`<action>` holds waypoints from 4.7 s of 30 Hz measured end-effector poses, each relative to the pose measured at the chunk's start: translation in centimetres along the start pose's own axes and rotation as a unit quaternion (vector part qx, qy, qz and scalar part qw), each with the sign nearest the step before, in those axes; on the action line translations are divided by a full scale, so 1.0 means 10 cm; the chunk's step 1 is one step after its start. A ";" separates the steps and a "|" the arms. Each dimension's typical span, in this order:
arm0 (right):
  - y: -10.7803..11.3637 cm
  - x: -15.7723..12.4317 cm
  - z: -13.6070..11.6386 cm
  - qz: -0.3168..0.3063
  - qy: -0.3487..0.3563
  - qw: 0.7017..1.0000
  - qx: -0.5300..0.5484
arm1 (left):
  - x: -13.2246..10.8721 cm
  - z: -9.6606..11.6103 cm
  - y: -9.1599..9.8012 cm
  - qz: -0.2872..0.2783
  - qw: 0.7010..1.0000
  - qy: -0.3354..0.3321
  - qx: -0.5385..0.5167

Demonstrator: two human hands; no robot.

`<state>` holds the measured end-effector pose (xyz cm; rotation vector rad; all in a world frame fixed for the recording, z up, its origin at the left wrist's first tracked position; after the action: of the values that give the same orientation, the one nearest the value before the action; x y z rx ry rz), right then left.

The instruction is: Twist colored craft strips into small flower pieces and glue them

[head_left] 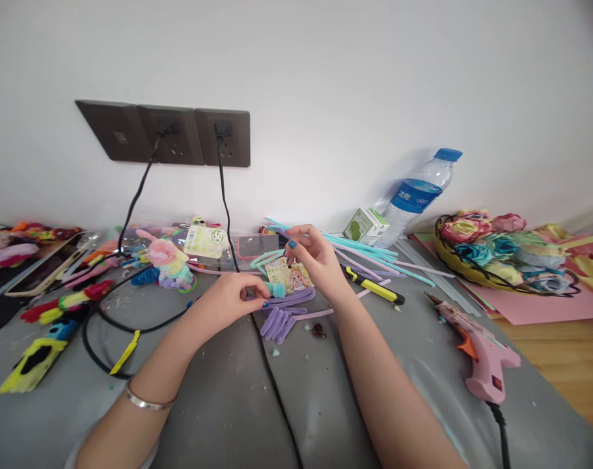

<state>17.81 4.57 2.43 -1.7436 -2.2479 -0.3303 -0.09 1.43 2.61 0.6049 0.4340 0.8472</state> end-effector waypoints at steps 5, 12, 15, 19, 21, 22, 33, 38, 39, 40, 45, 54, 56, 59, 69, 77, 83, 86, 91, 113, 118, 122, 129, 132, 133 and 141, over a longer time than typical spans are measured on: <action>0.01 0.00 0.00 0.001 0.000 1.000 -0.001 | -0.03 -0.10 0.04 0.007 0.997 0.026 0.078; 0.02 0.01 0.00 0.018 0.000 1.000 -0.004 | -0.04 -0.05 0.04 -0.012 0.999 -0.016 0.035; 0.10 0.03 0.03 0.064 -0.009 0.998 0.008 | -0.04 -0.03 0.15 0.015 0.999 -0.018 -0.031; 0.15 0.04 0.07 0.062 -0.052 0.992 0.097 | -0.05 -0.04 0.30 0.134 0.983 -0.040 -0.118; 0.07 0.02 0.06 0.003 -0.076 0.991 0.112 | -0.04 -0.03 0.30 0.164 0.976 -0.049 -0.136; 0.02 0.01 0.05 -0.030 -0.081 0.991 0.102 | -0.03 -0.02 0.27 0.162 0.976 -0.047 -0.138; 0.05 0.01 0.08 0.032 -0.087 0.993 0.076 | -0.01 0.03 -0.12 -0.062 0.998 0.004 -0.017; 0.04 0.02 0.10 0.032 -0.074 0.990 0.114 | 0.00 0.07 -0.18 -0.085 0.996 -0.027 -0.012; 0.04 0.02 0.10 0.030 -0.075 0.989 0.120 | -0.01 0.09 -0.18 -0.085 0.996 -0.031 -0.020; 0.04 0.02 0.09 0.031 -0.077 0.989 0.125 | -0.01 0.10 -0.17 -0.084 0.995 -0.030 -0.033; 0.06 0.02 0.08 0.050 -0.086 0.980 0.175 | -0.02 0.11 -0.05 -0.037 0.989 -0.004 -0.145; -0.09 -0.02 0.00 -0.049 -0.103 0.974 0.196 | 0.02 0.02 0.12 0.169 0.961 -0.022 -0.217; -0.13 -0.03 -0.02 -0.075 -0.094 0.977 0.178 | 0.02 0.02 0.12 0.178 0.954 -0.027 -0.240; -0.17 -0.04 -0.03 -0.089 -0.081 0.982 0.147 | 0.03 0.01 0.09 0.177 0.944 -0.038 -0.274; -0.19 -0.03 -0.03 -0.096 -0.068 0.990 0.076 | 0.02 0.04 0.06 0.208 0.944 -0.065 -0.249; -0.21 -0.04 -0.03 -0.101 -0.079 0.990 0.058 | -0.02 0.07 0.07 0.242 0.949 -0.093 -0.177; -0.21 -0.04 -0.02 -0.108 -0.082 0.989 0.061 | -0.04 0.12 0.09 0.267 0.950 -0.133 -0.094; -0.21 -0.05 -0.01 -0.113 -0.082 0.988 0.067 | -0.05 0.12 0.10 0.278 0.946 -0.140 -0.094; -0.19 -0.06 -0.03 -0.121 -0.094 0.981 0.116 | -0.06 0.09 0.13 0.281 0.944 -0.117 -0.125; -0.15 -0.07 0.00 -0.175 -0.079 0.972 0.136 | -0.08 0.15 0.14 0.233 0.952 -0.145 -0.133; -0.15 -0.06 0.00 -0.173 -0.075 0.974 0.127 | -0.08 0.16 0.13 0.216 0.955 -0.151 -0.137; -0.16 -0.08 -0.04 -0.202 -0.080 0.971 0.100 | -0.08 0.15 0.12 0.199 0.960 -0.139 -0.136; -0.18 -0.11 -0.08 -0.258 -0.096 0.958 0.077 | -0.06 0.19 0.11 0.164 0.969 -0.117 -0.140; -0.19 -0.12 -0.08 -0.291 -0.104 0.949 0.066 | -0.05 0.20 0.10 0.134 0.975 -0.097 -0.151; -0.19 -0.12 -0.09 -0.300 -0.104 0.946 0.063 | -0.05 0.20 0.10 0.123 0.976 -0.091 -0.155; -0.13 -0.10 -0.06 -0.211 -0.099 0.969 0.082 | -0.04 0.07 -0.01 -0.031 0.976 -0.020 -0.214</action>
<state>16.82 3.16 2.63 -1.2546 -2.6993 -0.0478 0.09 0.80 3.11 0.2075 0.2216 0.8347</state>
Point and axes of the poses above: each hand's wrist, its own x-axis towards the middle knuckle, its own y-axis out of the back of the hand, z = x × y, the point moved 4 cm from there along x, towards the middle knuckle, and after that the axes turned 7 degrees about -z, right-handed, at the moved point
